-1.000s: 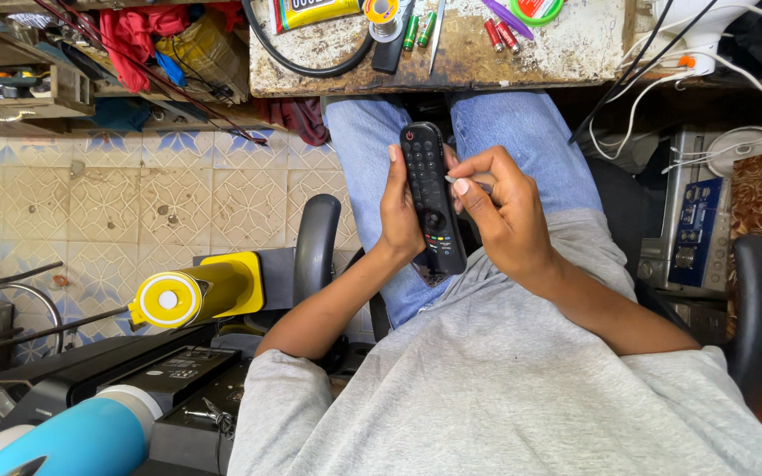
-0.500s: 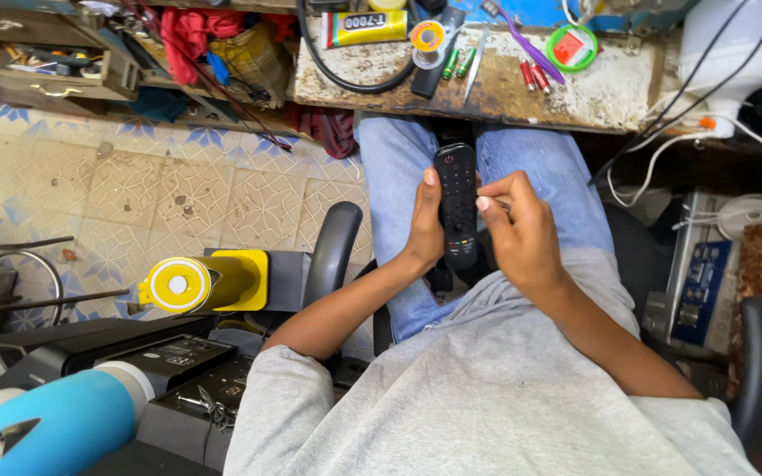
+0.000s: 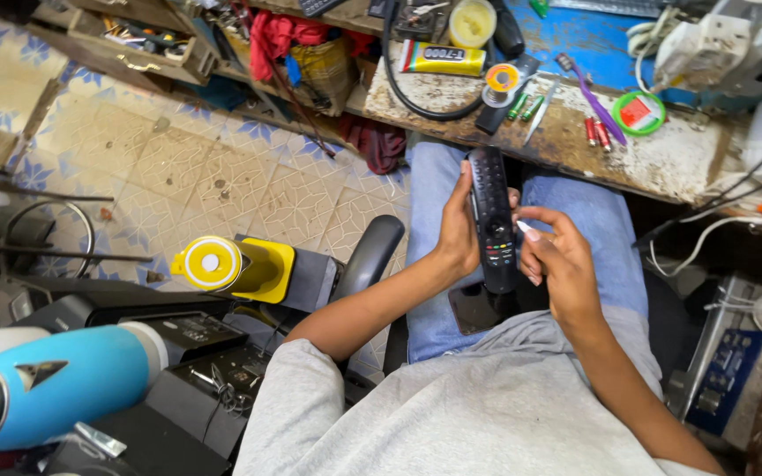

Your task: The person removes the battery cover from a remote control, takes out the batteries, and places them on the table. They then use a small tool to pry open the remote's casing, remove the internal circuit board, and inspect the components.

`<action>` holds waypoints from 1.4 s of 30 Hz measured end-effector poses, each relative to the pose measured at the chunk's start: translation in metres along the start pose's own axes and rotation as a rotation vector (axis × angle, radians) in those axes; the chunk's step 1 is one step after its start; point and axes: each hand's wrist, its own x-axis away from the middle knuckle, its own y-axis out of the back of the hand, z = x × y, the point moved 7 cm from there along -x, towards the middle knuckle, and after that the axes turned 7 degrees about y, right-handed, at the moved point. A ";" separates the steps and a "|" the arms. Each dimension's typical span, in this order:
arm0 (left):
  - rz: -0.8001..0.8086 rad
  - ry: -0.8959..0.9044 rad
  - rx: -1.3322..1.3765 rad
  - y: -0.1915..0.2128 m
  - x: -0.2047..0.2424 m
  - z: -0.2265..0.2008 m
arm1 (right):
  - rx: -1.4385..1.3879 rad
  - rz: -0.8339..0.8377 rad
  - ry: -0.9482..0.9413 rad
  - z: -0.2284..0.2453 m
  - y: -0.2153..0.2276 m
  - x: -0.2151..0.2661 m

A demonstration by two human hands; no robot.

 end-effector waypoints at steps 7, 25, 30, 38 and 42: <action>-0.007 -0.063 0.051 0.010 -0.011 -0.002 | 0.016 0.058 0.006 0.000 0.008 -0.001; -0.047 -0.026 0.205 0.013 -0.034 -0.003 | 0.174 -0.010 -0.075 -0.021 0.032 0.001; -0.036 -0.084 0.117 0.005 -0.030 -0.008 | 0.596 0.084 -0.107 -0.025 0.025 0.010; -0.209 -0.223 -0.100 -0.015 0.000 -0.027 | 0.812 0.172 -0.164 -0.022 0.004 0.017; -0.244 -0.243 -0.201 -0.020 0.005 -0.031 | 0.841 0.169 -0.138 -0.018 0.005 0.017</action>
